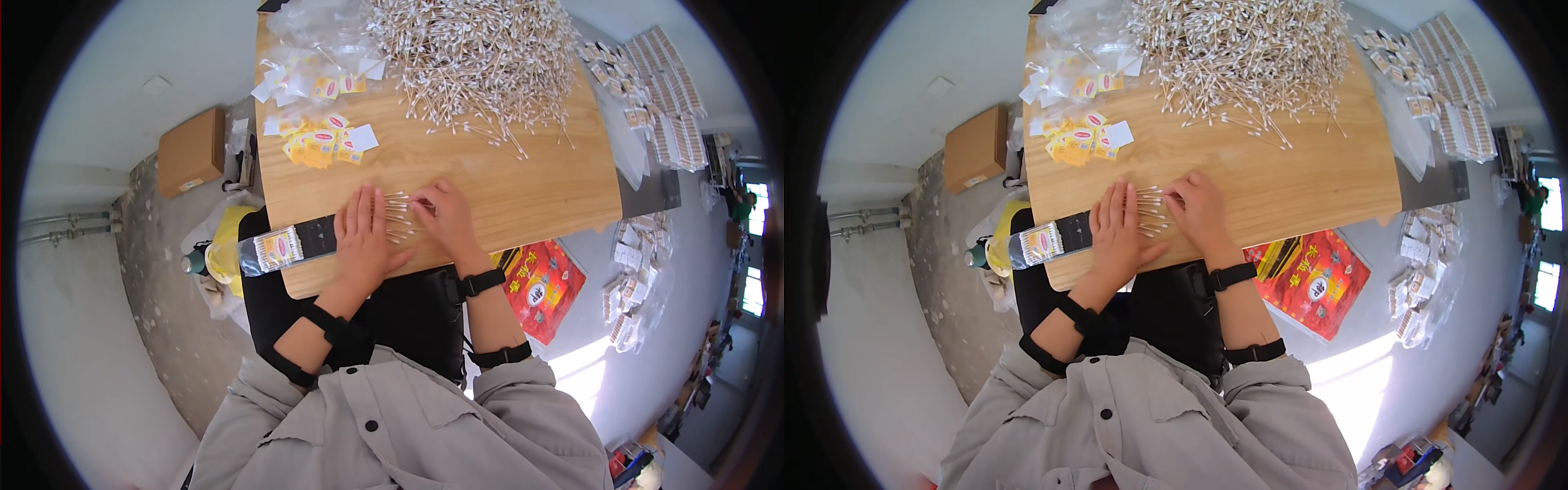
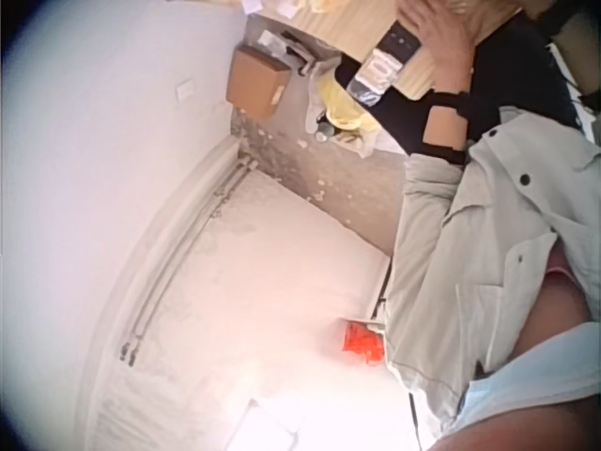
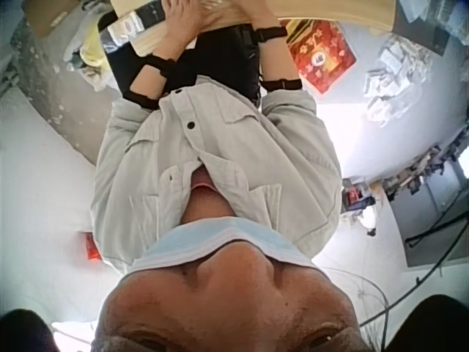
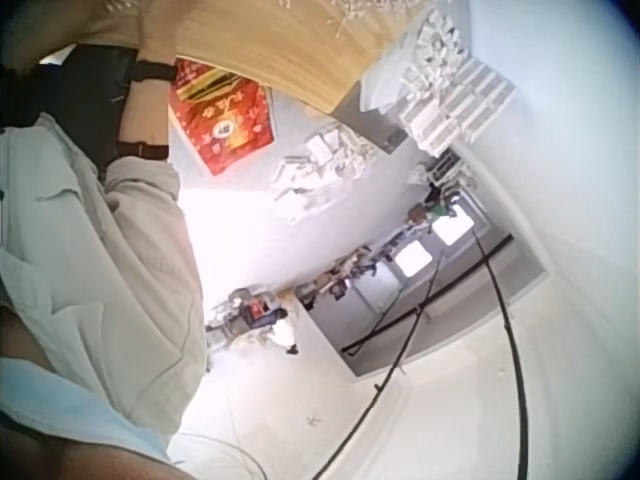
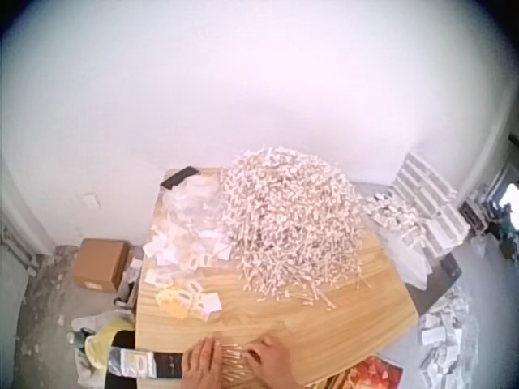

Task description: The person gathers cotton swabs from a large pile on a wooden table, aligns them into neat bundles, and places them into small plastic sleeves. They then insert a paper label into the sleeve and fold the ends to seal the package. This process is repeated multiple times throughout the video.

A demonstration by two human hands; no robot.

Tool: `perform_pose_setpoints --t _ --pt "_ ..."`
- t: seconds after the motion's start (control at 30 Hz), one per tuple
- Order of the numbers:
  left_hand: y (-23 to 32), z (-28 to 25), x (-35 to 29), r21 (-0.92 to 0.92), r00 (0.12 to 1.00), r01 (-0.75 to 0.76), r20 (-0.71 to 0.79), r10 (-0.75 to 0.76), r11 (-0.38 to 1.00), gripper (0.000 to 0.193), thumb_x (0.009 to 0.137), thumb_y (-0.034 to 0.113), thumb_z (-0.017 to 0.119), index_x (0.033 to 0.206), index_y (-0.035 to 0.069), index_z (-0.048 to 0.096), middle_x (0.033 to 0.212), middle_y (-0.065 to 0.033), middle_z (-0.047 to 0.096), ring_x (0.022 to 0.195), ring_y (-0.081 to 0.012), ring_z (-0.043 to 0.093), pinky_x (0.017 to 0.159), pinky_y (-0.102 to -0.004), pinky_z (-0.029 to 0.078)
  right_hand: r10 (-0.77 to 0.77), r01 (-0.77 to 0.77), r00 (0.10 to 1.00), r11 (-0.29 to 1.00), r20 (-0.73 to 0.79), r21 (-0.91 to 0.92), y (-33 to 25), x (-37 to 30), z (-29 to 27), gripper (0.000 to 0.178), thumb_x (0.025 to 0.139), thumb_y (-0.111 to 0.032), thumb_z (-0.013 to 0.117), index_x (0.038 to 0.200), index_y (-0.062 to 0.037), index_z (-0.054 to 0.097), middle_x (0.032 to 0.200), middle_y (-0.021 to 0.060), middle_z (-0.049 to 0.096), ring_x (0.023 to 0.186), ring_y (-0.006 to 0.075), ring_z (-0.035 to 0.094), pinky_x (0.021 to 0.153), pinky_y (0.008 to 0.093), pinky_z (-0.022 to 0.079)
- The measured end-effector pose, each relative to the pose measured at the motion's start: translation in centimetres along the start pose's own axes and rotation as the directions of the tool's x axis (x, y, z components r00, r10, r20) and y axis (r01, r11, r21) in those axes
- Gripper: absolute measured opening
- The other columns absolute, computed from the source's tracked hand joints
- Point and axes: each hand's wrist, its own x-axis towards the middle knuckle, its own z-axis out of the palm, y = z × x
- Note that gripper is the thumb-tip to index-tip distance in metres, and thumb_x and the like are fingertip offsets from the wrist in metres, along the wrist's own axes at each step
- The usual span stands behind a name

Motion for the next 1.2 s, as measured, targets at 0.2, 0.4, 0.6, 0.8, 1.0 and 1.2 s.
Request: perform_pose_setpoints --t 0.2,0.4,0.6,0.8,1.0,1.2 --pt "-2.6 -1.1 0.4 -0.056 0.992 -0.123 -0.006 0.123 0.991 0.090 0.081 0.036 0.073 0.150 -0.001 0.029 0.158 -0.0179 0.028 0.148 -0.0322 0.024 0.117 -0.0524 0.021 0.033 -0.036 0.996 0.999 -0.082 -0.037 -0.4 -1.4 -0.8 0.013 0.075 -0.004 0.071 0.088 -0.0070 0.069 0.081 0.0083 0.057 0.081 0.0271 0.060 0.072 0.0394 0.050" --pt "-0.8 0.2 0.4 0.005 0.996 -0.086 -0.002 0.086 0.996 0.079 0.089 0.034 0.065 0.150 -0.001 0.029 0.158 -0.0166 0.028 0.148 -0.0307 0.022 0.118 -0.0518 0.019 0.020 -0.033 0.997 0.984 -0.072 -0.177 -0.8 -0.5 0.0 0.011 0.077 -0.006 0.071 0.088 -0.0080 0.069 0.079 0.0099 0.058 0.079 0.0296 0.059 0.068 0.0401 0.048" --pt "-0.3 0.4 0.0 0.052 0.996 -0.080 0.032 0.078 0.995 0.081 0.089 0.038 0.063 0.151 0.000 0.028 0.159 -0.0161 0.026 0.149 -0.0298 0.021 0.119 -0.0527 0.016 0.042 -0.042 0.999 0.999 0.001 0.004 -1.5 -0.4 0.4 0.015 0.076 -0.007 0.073 0.091 -0.0082 0.069 0.086 0.0109 0.059 0.082 0.0304 0.060 0.073 0.0401 0.049" --pt "-0.4 0.3 0.1 -0.015 0.997 -0.070 0.036 0.071 0.997 0.079 0.089 0.036 0.064 0.150 0.000 0.030 0.159 -0.0142 0.027 0.149 -0.0269 0.022 0.119 -0.0527 0.016 0.002 0.002 0.999 0.992 0.037 -0.126 -1.9 -3.4 -2.5 0.017 0.078 -0.004 0.072 0.094 -0.0067 0.069 0.096 0.0099 0.058 0.093 0.0276 0.059 0.082 0.0360 0.049" --pt "-0.3 -0.1 0.0 0.065 0.985 -0.166 0.055 0.163 0.984 0.074 0.090 0.035 0.061 0.149 0.000 0.033 0.157 -0.0126 0.030 0.148 -0.0258 0.025 0.120 -0.0529 0.014 -0.030 0.035 0.998 0.993 0.050 -0.110 -1.3 -3.4 -2.7 0.013 0.077 -0.003 0.070 0.089 -0.0054 0.065 0.094 0.0124 0.057 0.090 0.0319 0.059 0.076 0.0381 0.050" --pt "-0.3 0.0 -0.2 0.018 0.984 -0.173 0.040 0.172 0.985 0.073 0.091 0.037 0.060 0.149 0.000 0.033 0.157 -0.0136 0.031 0.148 -0.0260 0.025 0.120 -0.0531 0.014 0.063 -0.069 0.994 0.996 0.092 0.061 0.4 -3.3 -5.6 0.010 0.079 -0.003 0.069 0.087 -0.0035 0.063 0.094 0.0116 0.056 0.087 0.0283 0.059 0.074 0.0353 0.050"
